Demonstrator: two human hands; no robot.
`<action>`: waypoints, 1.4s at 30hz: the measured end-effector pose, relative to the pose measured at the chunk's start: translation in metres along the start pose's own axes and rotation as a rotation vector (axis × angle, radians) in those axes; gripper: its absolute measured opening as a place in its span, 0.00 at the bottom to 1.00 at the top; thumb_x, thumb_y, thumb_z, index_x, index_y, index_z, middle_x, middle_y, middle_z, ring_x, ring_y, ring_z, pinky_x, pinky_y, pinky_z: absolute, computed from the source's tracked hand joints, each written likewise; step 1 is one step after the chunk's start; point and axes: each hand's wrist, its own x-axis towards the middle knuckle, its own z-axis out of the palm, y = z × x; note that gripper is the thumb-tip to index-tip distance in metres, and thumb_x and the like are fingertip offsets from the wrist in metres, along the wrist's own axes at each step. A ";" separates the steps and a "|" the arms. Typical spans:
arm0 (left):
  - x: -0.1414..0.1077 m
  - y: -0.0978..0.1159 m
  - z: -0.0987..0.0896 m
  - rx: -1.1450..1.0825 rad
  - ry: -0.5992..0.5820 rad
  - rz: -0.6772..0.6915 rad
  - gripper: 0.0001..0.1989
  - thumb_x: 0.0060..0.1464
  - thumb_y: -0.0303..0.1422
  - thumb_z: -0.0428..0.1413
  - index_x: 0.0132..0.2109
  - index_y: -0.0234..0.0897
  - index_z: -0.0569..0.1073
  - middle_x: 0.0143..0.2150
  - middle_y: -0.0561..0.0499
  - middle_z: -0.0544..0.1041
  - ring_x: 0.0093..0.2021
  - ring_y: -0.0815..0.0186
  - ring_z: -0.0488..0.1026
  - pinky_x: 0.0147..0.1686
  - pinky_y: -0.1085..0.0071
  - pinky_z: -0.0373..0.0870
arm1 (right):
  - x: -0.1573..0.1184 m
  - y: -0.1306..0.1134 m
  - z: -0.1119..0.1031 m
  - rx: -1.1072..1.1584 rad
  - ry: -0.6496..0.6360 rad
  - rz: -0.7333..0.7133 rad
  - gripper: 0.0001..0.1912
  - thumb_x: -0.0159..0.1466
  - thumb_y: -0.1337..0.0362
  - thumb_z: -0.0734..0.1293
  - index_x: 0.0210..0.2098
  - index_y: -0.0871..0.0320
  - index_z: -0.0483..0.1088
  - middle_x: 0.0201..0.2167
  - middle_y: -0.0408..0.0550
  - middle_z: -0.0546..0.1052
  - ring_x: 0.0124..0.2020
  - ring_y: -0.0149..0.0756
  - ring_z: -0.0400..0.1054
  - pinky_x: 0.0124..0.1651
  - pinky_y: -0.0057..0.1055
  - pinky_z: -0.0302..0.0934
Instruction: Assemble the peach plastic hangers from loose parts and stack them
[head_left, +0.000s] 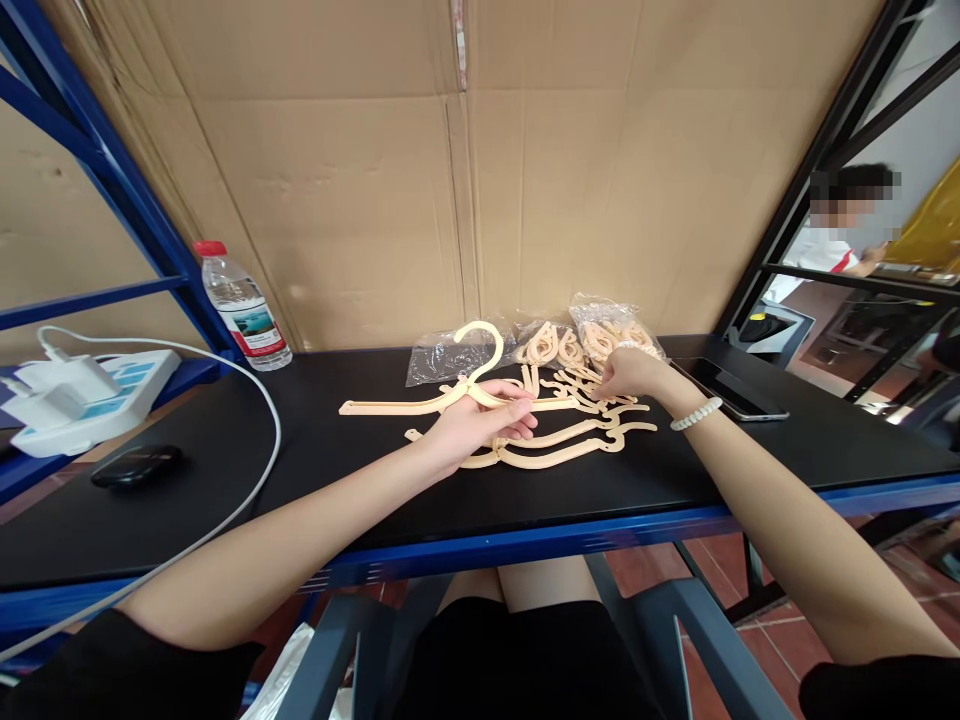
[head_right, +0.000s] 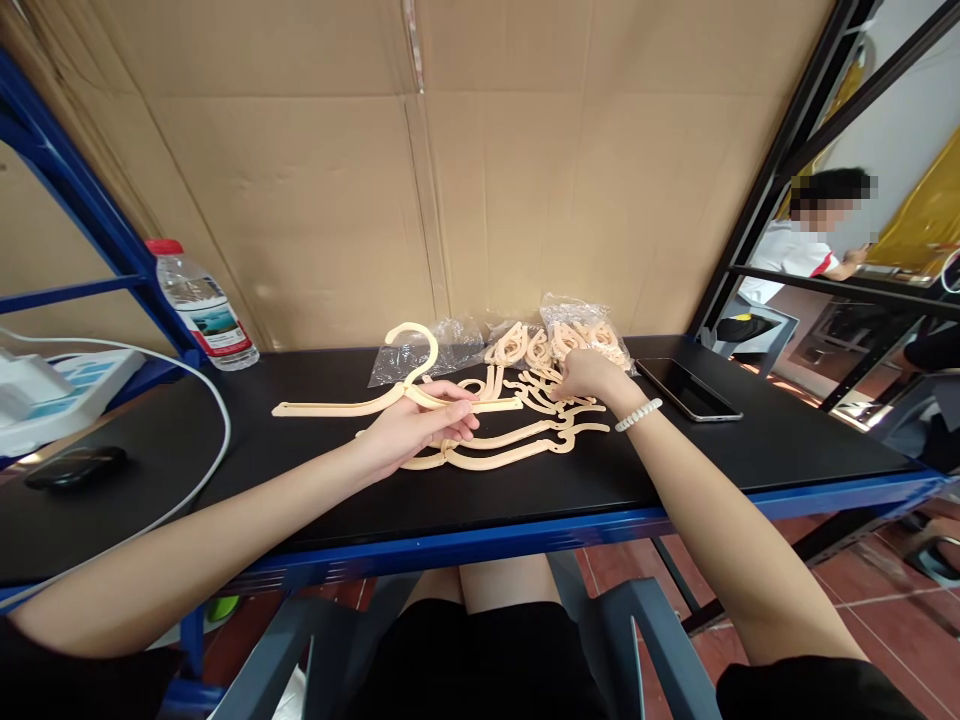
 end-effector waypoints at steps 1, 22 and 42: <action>-0.001 0.001 0.000 0.002 0.002 -0.004 0.16 0.48 0.39 0.67 0.40 0.33 0.75 0.31 0.48 0.81 0.31 0.69 0.78 0.37 0.70 0.74 | -0.001 -0.001 -0.001 -0.005 -0.003 0.007 0.18 0.47 0.62 0.75 0.11 0.56 0.62 0.14 0.44 0.67 0.21 0.35 0.62 0.25 0.32 0.51; -0.003 0.002 0.003 -0.037 -0.038 -0.011 0.20 0.45 0.42 0.68 0.39 0.32 0.75 0.30 0.50 0.80 0.29 0.69 0.78 0.34 0.72 0.72 | -0.004 -0.006 0.005 -0.053 0.066 -0.020 0.08 0.51 0.61 0.74 0.23 0.58 0.74 0.24 0.49 0.78 0.30 0.39 0.71 0.28 0.29 0.56; -0.002 0.000 0.002 -0.063 -0.044 0.006 0.21 0.43 0.42 0.69 0.40 0.32 0.75 0.30 0.49 0.80 0.29 0.69 0.78 0.33 0.72 0.73 | 0.003 -0.013 0.022 -0.027 0.127 -0.096 0.11 0.59 0.63 0.67 0.41 0.57 0.77 0.30 0.48 0.79 0.32 0.40 0.73 0.32 0.29 0.59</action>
